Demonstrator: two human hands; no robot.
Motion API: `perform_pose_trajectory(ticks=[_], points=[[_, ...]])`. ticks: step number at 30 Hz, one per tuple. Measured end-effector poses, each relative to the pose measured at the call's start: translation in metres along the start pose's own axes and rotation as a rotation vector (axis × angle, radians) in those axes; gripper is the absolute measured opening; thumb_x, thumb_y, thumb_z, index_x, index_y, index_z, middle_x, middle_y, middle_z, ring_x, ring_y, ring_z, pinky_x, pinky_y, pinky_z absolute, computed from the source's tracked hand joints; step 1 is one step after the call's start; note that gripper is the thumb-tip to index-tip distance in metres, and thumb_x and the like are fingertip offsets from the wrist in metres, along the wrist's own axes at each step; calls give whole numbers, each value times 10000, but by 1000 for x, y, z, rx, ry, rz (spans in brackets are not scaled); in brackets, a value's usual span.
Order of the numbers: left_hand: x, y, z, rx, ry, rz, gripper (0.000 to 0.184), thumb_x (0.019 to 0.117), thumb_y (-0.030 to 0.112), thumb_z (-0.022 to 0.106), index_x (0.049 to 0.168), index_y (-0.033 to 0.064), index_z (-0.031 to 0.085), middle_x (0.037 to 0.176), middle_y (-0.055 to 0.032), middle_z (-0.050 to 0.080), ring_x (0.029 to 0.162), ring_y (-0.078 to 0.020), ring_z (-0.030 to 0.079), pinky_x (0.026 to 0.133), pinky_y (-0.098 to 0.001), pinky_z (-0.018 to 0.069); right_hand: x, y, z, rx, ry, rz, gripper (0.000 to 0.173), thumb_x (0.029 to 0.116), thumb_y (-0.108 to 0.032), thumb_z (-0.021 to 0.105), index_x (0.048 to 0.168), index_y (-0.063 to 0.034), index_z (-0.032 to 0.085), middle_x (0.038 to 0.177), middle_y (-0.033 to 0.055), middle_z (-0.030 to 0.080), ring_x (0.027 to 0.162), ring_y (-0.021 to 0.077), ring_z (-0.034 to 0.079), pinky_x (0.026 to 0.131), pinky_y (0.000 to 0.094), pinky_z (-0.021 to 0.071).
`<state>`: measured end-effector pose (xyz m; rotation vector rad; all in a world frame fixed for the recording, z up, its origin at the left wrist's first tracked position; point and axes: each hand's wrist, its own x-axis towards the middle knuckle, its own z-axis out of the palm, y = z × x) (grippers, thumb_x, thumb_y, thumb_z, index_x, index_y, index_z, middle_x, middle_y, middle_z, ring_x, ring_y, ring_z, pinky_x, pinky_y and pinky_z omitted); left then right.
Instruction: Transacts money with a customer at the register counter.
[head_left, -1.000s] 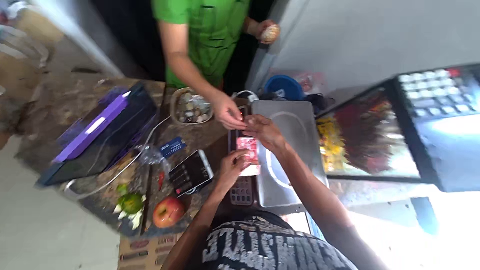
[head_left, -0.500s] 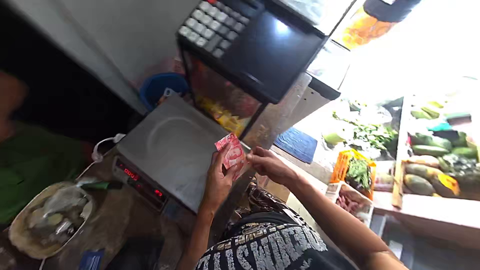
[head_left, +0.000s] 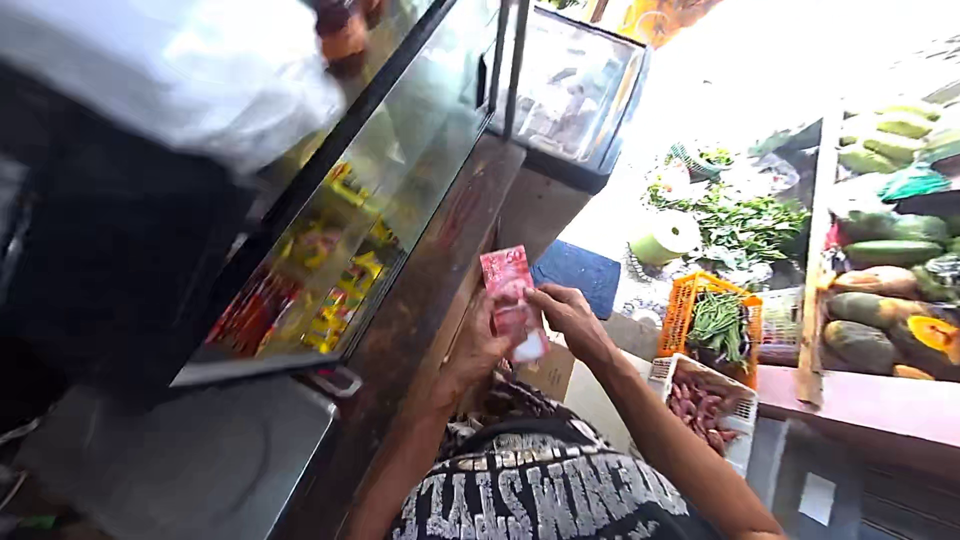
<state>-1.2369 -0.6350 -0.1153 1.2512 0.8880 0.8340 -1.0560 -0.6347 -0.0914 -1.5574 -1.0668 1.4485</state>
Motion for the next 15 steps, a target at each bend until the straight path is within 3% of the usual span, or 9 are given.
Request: perform_pose_trajectory(ticks=[2, 5, 8, 12, 13, 15], points=[[32, 0, 31, 65, -112, -3, 542, 871, 17, 719, 1353, -77, 489, 1309, -197, 584, 1060, -181, 667, 871, -328, 595, 11, 1, -41, 52, 115, -29, 235, 1037, -192, 550, 893, -70, 690, 697, -67, 619, 570, 2, 529, 552, 203, 451], [72, 1, 69, 133, -257, 38, 401, 909, -12, 651, 1308, -32, 631, 1360, -222, 550, 1067, -192, 665, 862, -321, 599, 18, 2, -86, 231, 298, 30, 237, 1063, -163, 510, 916, -49, 656, 713, -25, 648, 599, 50, 606, 571, 238, 523], [112, -5, 94, 182, -347, 48, 447, 895, 10, 678, 1338, -21, 630, 1389, -224, 554, 1107, -210, 663, 909, -333, 589, 26, 15, -120, 357, 432, 99, 237, 1071, -156, 501, 911, -47, 639, 687, -20, 638, 564, 47, 587, 530, 227, 496], [173, -5, 123, 112, -243, -51, 198, 895, 19, 708, 1086, -21, 739, 1078, -92, 715, 920, -116, 697, 839, -276, 595, 40, 13, -168, 371, 399, 118, 207, 1069, -150, 497, 915, -69, 609, 612, -70, 528, 468, -8, 405, 454, 176, 329], [189, -5, 130, 93, -251, -64, 218, 894, -1, 699, 1110, -30, 707, 1014, -78, 729, 861, -98, 698, 802, -265, 593, 44, 10, -179, 414, 399, 134, 199, 1075, -143, 492, 960, -57, 629, 620, -67, 561, 457, -20, 406, 438, 163, 319], [224, -5, 145, 128, -350, -35, 356, 912, -8, 674, 1262, -48, 624, 1032, -97, 728, 869, -101, 708, 820, -275, 597, 56, 6, -205, 475, 441, 180, 204, 1081, -140, 475, 1016, -45, 643, 635, -57, 587, 460, -20, 420, 432, 162, 316]])
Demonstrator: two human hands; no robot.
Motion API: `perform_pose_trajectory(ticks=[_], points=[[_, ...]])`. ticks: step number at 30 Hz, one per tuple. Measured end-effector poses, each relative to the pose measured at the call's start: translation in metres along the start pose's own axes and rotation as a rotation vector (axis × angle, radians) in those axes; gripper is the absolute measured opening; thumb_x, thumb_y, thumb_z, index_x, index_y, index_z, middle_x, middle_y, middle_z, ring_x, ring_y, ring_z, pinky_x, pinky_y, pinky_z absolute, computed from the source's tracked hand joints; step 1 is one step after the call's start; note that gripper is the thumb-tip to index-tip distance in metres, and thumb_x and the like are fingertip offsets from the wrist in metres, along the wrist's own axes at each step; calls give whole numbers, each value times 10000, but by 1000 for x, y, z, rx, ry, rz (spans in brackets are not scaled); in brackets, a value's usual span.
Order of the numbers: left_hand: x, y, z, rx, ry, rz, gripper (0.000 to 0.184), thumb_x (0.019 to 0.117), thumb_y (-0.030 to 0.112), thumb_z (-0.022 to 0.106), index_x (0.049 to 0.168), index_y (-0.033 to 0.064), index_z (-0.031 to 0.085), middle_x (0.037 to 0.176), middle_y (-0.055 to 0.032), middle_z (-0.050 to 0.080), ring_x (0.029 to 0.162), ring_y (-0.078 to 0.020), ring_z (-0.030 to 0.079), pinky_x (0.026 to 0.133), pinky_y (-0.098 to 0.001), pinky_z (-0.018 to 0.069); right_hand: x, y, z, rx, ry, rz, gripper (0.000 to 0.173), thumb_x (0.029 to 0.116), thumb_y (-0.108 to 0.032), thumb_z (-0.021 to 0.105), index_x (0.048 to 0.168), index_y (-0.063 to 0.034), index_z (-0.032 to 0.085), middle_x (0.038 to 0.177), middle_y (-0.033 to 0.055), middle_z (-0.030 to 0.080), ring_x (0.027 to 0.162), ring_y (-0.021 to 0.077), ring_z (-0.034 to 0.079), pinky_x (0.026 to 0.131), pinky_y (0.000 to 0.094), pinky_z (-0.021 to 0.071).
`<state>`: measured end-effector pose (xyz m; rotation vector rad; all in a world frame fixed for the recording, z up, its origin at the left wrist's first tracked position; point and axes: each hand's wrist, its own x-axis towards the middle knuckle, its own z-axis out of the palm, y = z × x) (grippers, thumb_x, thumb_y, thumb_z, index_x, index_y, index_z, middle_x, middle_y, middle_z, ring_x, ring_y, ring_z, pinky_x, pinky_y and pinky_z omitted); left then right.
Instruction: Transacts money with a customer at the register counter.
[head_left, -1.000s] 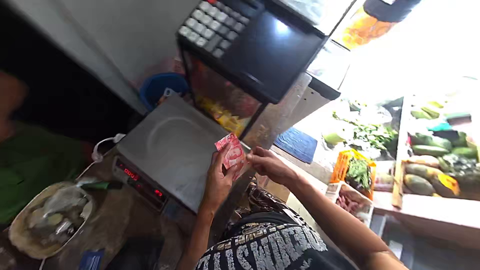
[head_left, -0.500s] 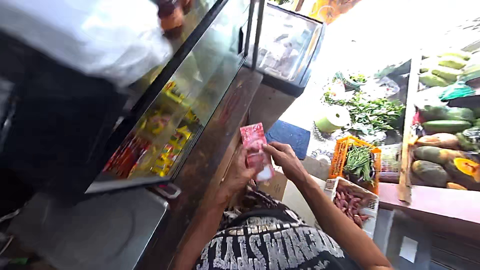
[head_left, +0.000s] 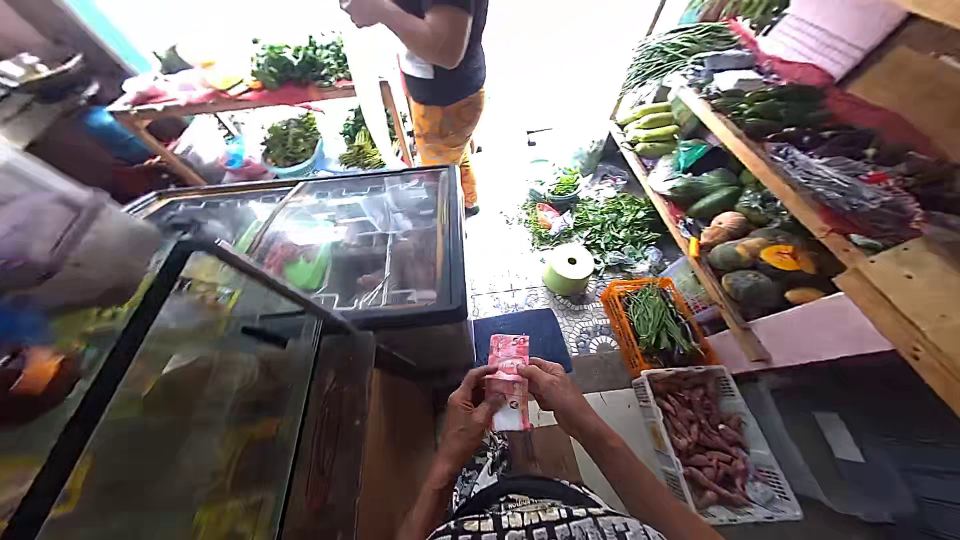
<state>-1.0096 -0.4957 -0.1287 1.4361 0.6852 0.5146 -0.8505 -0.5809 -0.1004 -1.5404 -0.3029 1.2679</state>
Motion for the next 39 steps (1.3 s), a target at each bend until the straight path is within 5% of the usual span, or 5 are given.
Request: perform_pose_trajectory(ticks=[5, 10, 20, 29, 39], points=[[108, 9, 12, 243, -245, 101, 334, 933, -9, 617, 1256, 8, 705, 1217, -192, 665, 1029, -198, 681, 902, -336, 572, 64, -24, -39, -161, 214, -24, 260, 1087, -239, 494, 1002, -36, 632, 650, -40, 503, 504, 31, 391, 481, 216, 331], [214, 17, 21, 448, -348, 106, 432, 924, -25, 631, 1355, -46, 617, 1325, -284, 608, 1112, -352, 671, 944, -458, 563, 110, -51, -95, -433, 300, 57, 366, 1052, -121, 536, 1342, 102, 535, 1242, 313, 624, 1148, 407, 630, 1018, 538, 475], [412, 0, 61, 881, -52, 519, 115, 896, 102, 710, 932, 58, 810, 1326, -321, 611, 1324, -610, 450, 1083, -730, 343, 258, -175, -166, -106, 196, -246, 247, 870, 75, 701, 1111, 93, 646, 1026, 142, 699, 876, 162, 700, 835, 339, 596], [557, 65, 128, 217, 284, 25, 293, 1000, 2, 567, 1242, -138, 478, 853, -133, 683, 689, -104, 658, 690, -292, 569, 412, -323, -200, -347, -144, -313, 223, 966, 24, 605, 1171, 75, 677, 1104, 204, 699, 967, 233, 705, 914, 388, 572], [727, 67, 124, -219, 190, -165, 215, 931, -81, 638, 1140, -97, 593, 908, -106, 722, 779, -141, 718, 738, -308, 621, 559, -393, -237, -529, 110, -366, 452, 817, -35, 805, 1206, 97, 615, 1041, 228, 667, 945, 325, 669, 898, 461, 544]])
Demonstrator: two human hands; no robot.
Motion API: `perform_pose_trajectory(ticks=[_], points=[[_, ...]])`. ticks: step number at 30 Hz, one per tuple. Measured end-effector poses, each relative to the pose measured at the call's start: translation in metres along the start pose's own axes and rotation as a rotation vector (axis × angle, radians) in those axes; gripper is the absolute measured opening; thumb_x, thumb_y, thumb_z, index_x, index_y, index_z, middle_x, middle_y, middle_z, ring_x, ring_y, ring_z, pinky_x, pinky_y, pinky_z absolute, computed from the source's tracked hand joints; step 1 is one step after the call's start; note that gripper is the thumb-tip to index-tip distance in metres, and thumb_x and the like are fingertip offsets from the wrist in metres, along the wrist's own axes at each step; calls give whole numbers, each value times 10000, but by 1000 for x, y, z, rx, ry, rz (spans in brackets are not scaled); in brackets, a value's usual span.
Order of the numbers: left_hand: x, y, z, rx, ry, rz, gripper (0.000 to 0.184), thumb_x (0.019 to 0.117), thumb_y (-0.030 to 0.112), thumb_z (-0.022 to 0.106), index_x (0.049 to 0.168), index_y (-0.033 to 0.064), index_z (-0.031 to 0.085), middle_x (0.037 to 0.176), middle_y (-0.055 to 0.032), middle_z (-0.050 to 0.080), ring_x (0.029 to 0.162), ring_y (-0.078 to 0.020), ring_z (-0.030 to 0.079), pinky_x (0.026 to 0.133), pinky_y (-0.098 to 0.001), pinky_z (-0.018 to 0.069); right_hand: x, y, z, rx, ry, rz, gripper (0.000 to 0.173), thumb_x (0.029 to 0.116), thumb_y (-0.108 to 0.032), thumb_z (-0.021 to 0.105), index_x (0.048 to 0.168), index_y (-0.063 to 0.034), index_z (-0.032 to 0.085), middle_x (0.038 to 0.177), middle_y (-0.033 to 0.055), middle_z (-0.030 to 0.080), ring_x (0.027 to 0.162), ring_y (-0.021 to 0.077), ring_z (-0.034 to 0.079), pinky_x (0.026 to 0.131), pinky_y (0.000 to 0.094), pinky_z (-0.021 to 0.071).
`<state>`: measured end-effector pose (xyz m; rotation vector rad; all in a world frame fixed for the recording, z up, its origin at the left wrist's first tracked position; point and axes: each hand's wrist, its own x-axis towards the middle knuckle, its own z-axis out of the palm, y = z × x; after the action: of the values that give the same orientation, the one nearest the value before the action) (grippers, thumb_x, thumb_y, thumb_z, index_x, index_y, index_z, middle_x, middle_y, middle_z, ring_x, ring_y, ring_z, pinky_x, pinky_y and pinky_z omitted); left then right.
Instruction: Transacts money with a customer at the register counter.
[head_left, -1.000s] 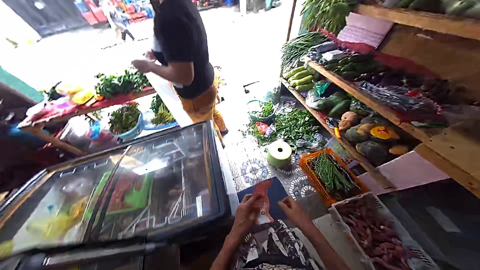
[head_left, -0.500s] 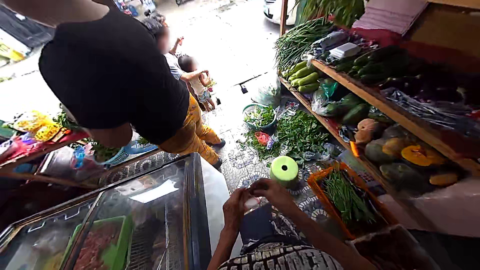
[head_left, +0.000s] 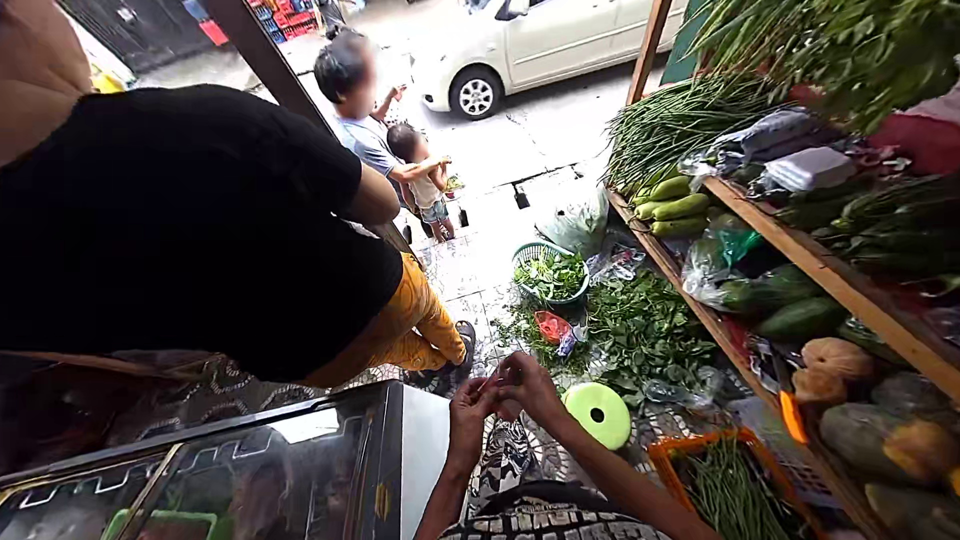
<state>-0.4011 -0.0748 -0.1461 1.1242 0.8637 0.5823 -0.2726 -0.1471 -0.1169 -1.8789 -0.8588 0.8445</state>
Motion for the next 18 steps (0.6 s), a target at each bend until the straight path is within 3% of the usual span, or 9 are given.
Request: perform_pose_trajectory(ticks=[3, 4, 6, 8, 11, 14, 16, 18], points=[[61, 16, 11, -9, -85, -46, 190, 932, -88, 635, 1119, -92, 603, 892, -96, 725, 768, -129, 711, 727, -291, 613, 52, 8, -24, -33, 10, 102, 724, 779, -188, 882, 1363, 79, 547, 1237, 290, 614, 1142, 427, 600, 1012, 567, 475], [82, 24, 16, -5, -106, -66, 182, 935, -84, 635, 1114, -89, 604, 880, -93, 728, 756, -122, 708, 717, -282, 606, 69, 12, -33, 15, -13, 145, 669, 781, -212, 887, 1316, 57, 587, 1179, 242, 650, 1090, 364, 628, 990, 531, 494], [120, 38, 28, 38, -148, -95, 180, 939, -54, 658, 1110, -85, 613, 867, -90, 733, 748, -114, 704, 714, -278, 599, 99, 17, -45, 222, -18, 168, 317, 831, -150, 834, 1052, 22, 685, 896, 91, 684, 814, 154, 651, 807, 361, 546], [159, 52, 43, 114, -200, -73, 174, 932, -20, 683, 1081, -90, 629, 858, -85, 713, 750, -103, 681, 731, -276, 586, 125, 14, -57, 381, 18, 159, 143, 919, -112, 728, 950, 19, 677, 807, 30, 647, 735, 76, 610, 750, 294, 526], [203, 67, 61, 138, -265, -52, 170, 944, 9, 674, 1084, -77, 631, 864, -66, 695, 760, -88, 664, 735, -263, 573, 166, 9, -71, 551, 67, 215, 102, 945, -81, 695, 965, 18, 681, 833, 37, 686, 754, 88, 655, 757, 293, 563], [236, 79, 71, 67, -254, -70, 265, 1038, 74, 561, 1254, -79, 566, 1024, -101, 688, 844, -114, 685, 770, -286, 594, 219, 1, -92, 699, 85, 279, 126, 967, -65, 668, 1041, 37, 668, 879, 69, 715, 775, 123, 687, 757, 313, 588], [247, 82, 69, 104, -172, -28, 311, 1066, 88, 506, 1321, -91, 513, 1113, -141, 654, 849, -138, 693, 747, -297, 605, 262, -3, -115, 725, 143, 302, 209, 987, -79, 656, 1140, 63, 651, 939, 106, 712, 808, 144, 684, 767, 328, 584], [251, 94, 71, 216, -29, 13, 358, 1057, 85, 531, 1357, -101, 475, 1175, -182, 619, 876, -155, 689, 734, -303, 605, 314, -9, -146, 713, 224, 278, 254, 1011, -129, 633, 1201, 39, 615, 1001, 102, 689, 846, 137, 661, 784, 331, 569]])
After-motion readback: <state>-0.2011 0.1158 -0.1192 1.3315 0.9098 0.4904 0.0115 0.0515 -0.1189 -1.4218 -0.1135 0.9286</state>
